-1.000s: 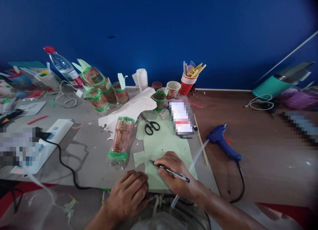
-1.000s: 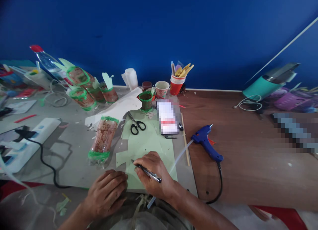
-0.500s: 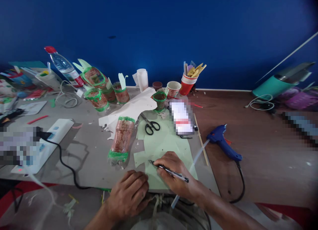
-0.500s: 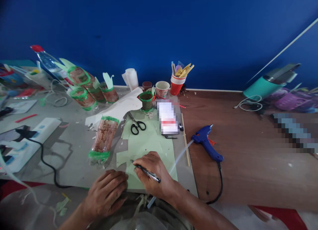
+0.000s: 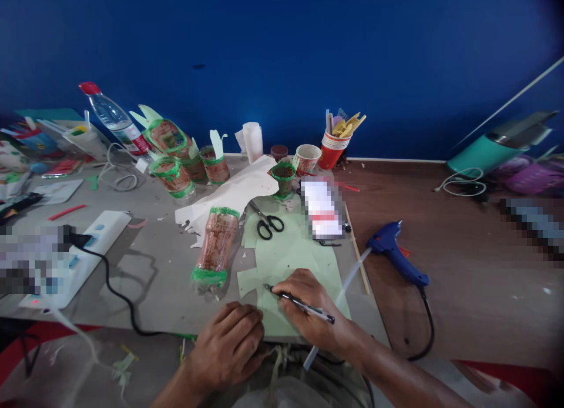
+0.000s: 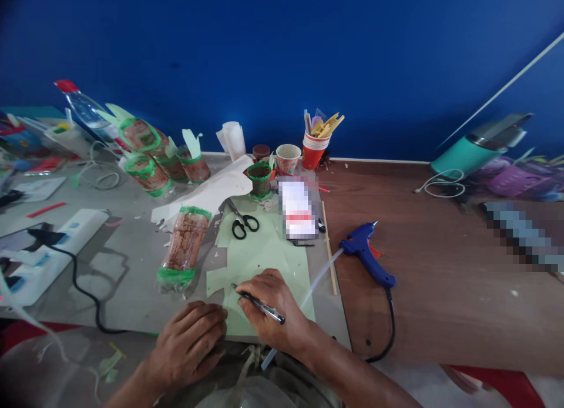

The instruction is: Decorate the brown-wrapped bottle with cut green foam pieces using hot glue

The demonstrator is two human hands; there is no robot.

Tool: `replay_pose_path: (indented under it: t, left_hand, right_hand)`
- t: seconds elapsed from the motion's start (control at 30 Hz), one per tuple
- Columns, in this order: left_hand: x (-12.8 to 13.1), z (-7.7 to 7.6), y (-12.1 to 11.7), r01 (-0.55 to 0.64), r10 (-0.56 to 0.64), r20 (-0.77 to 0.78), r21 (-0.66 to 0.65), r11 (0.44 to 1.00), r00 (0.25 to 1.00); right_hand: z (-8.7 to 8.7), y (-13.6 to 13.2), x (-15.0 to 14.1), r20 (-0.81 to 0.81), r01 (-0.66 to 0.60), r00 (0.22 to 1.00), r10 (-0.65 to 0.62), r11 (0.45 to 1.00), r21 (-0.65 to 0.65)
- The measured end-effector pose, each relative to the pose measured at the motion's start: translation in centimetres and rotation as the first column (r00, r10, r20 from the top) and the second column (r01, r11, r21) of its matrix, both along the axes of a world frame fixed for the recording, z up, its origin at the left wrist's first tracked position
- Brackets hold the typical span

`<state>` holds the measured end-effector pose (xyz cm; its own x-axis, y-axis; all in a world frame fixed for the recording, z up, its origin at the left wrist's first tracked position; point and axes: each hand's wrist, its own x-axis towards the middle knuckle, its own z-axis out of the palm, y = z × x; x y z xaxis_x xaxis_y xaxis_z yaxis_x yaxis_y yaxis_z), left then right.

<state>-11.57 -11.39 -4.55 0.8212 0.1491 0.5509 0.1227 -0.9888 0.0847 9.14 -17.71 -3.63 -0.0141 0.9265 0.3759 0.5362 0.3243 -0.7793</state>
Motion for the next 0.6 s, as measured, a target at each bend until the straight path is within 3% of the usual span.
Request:
replay_pose_path:
  t: [0.6]
  left_hand:
    - [-0.15,-0.38,-0.04,0.009,-0.009,0.005,-0.011,1.000,1.000]
  right_hand:
    - [0.13,0.03,0.02,-0.031,0.003,1.000,-0.002,1.000,0.026]
